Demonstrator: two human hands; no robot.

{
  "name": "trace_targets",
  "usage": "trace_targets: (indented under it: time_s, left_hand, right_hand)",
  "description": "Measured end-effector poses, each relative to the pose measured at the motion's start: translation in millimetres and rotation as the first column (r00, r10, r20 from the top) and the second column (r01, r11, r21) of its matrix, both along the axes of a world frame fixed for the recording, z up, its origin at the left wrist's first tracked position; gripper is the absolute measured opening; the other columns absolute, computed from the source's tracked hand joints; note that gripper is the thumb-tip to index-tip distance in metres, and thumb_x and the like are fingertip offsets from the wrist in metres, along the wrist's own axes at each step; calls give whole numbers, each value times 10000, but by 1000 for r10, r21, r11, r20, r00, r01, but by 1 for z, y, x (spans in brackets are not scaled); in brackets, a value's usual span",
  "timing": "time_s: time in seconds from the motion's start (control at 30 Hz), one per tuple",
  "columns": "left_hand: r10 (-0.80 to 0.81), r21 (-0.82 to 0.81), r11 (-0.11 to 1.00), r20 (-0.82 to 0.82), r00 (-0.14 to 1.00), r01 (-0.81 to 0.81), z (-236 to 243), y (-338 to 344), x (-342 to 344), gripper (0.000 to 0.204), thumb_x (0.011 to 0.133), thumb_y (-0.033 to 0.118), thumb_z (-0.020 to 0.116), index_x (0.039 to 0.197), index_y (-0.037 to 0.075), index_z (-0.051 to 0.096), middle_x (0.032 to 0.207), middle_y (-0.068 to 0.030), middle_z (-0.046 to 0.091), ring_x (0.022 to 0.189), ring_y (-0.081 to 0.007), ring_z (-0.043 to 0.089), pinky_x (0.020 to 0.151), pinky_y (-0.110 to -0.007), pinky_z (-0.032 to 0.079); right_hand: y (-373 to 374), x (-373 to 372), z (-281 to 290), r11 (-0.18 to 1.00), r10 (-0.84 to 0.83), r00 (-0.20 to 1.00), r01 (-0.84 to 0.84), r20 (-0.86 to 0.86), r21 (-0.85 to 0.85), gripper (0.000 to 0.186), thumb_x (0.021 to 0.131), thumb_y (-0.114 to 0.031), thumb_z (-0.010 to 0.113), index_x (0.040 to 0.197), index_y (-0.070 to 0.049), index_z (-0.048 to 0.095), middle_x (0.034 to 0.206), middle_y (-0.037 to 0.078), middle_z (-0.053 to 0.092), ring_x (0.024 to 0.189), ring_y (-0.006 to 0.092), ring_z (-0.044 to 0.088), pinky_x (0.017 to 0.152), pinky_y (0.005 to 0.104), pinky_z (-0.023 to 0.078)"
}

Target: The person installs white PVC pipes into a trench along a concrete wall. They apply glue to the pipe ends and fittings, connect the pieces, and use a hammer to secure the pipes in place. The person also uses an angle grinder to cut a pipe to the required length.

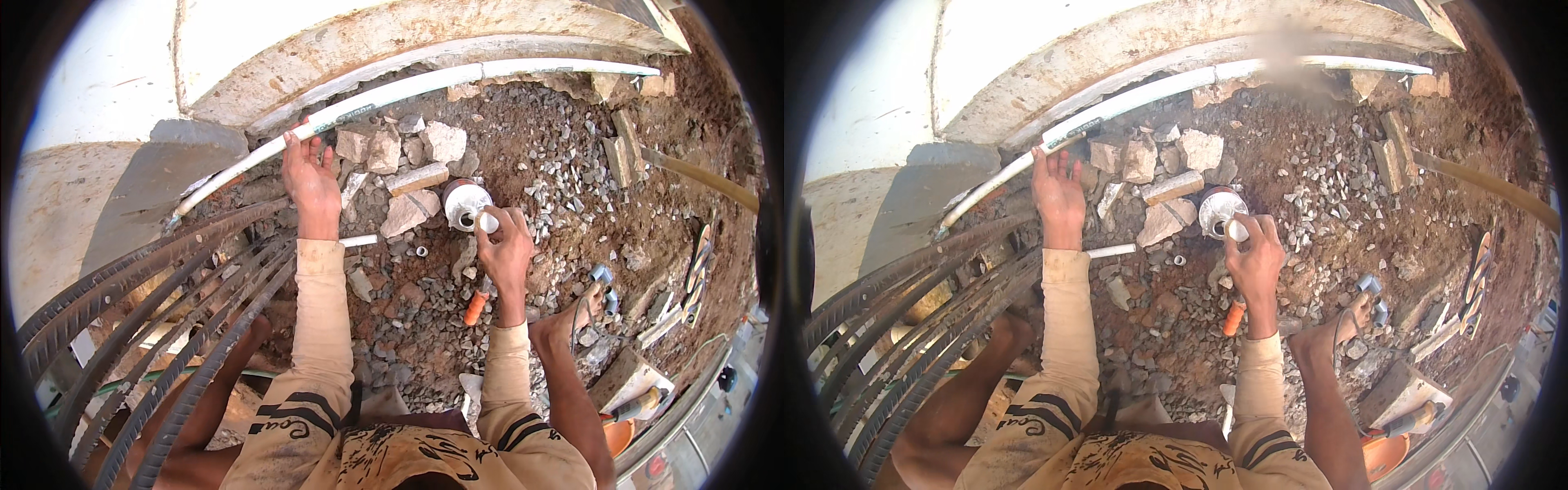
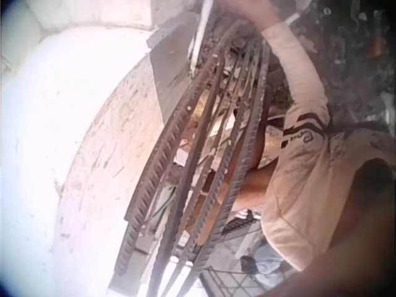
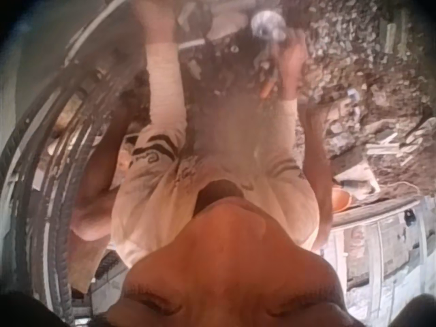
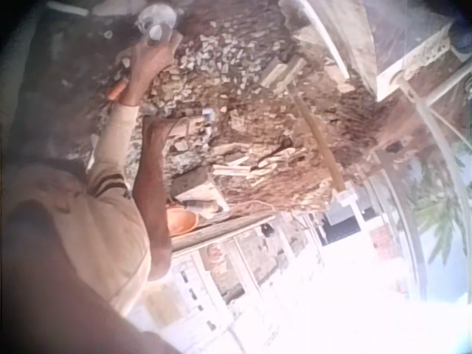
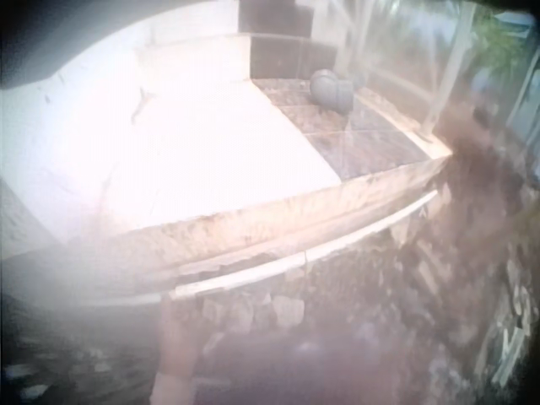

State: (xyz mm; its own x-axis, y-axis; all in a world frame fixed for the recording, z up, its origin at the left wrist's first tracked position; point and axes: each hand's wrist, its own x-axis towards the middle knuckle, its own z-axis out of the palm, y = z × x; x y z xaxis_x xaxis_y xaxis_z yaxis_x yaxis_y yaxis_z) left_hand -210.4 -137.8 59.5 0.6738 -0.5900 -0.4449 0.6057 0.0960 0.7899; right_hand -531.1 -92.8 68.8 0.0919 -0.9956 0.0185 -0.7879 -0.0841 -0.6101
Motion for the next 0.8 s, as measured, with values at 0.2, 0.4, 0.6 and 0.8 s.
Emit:
trace_targets:
  time_s: [0.2, 0.4, 0.6, 0.8]
  left_hand:
    - [15, 33, 999, -25, 1000, -15, 4, 2, -1, 298, 1129, 434, 542, 1290, 197, 627, 1359, 55, 693, 1024, -89, 505, 969, -346, 401]
    - [20, 30, 999, -42, 999, -18, 7, 6, -4, 298, 1128, 435, 547, 1300, 202, 617, 1339, 43, 704, 1038, -98, 510, 976, -347, 395]
    - [27, 12, 1000, -56, 998, -26, 10, -2, -1, 274, 1127, 411, 562, 1288, 197, 617, 1295, 34, 730, 1014, -88, 525, 963, -344, 406]
    - [-16, -32, 999, -12, 1000, 15, 3, 4, 0, 382, 1117, 448, 552, 1379, 174, 602, 1348, 35, 593, 1130, -155, 468, 1055, -417, 367]
  right_hand:
    - [43, 29, -70, 997, 27, 998, -31, 53, 72, 372, 847, -110, 776, 1205, -65, 689, 1174, 194, 649, 1009, 440, 689, 861, 507, 592]
    - [35, 37, -76, 999, -52, 998, 51, -25, -8, 392, 830, -67, 777, 1206, -42, 669, 1151, 202, 621, 1039, 436, 666, 855, 518, 575]
    - [26, 25, -53, 1000, 22, 997, -23, -79, -14, 340, 826, -118, 786, 1152, -65, 707, 1074, 176, 636, 924, 388, 696, 779, 466, 598]
    - [9, 44, 64, 993, -7, 965, 38, 262, -113, 412, 800, 27, 821, 1199, -11, 724, 1074, 126, 634, 972, 234, 701, 719, 299, 671]
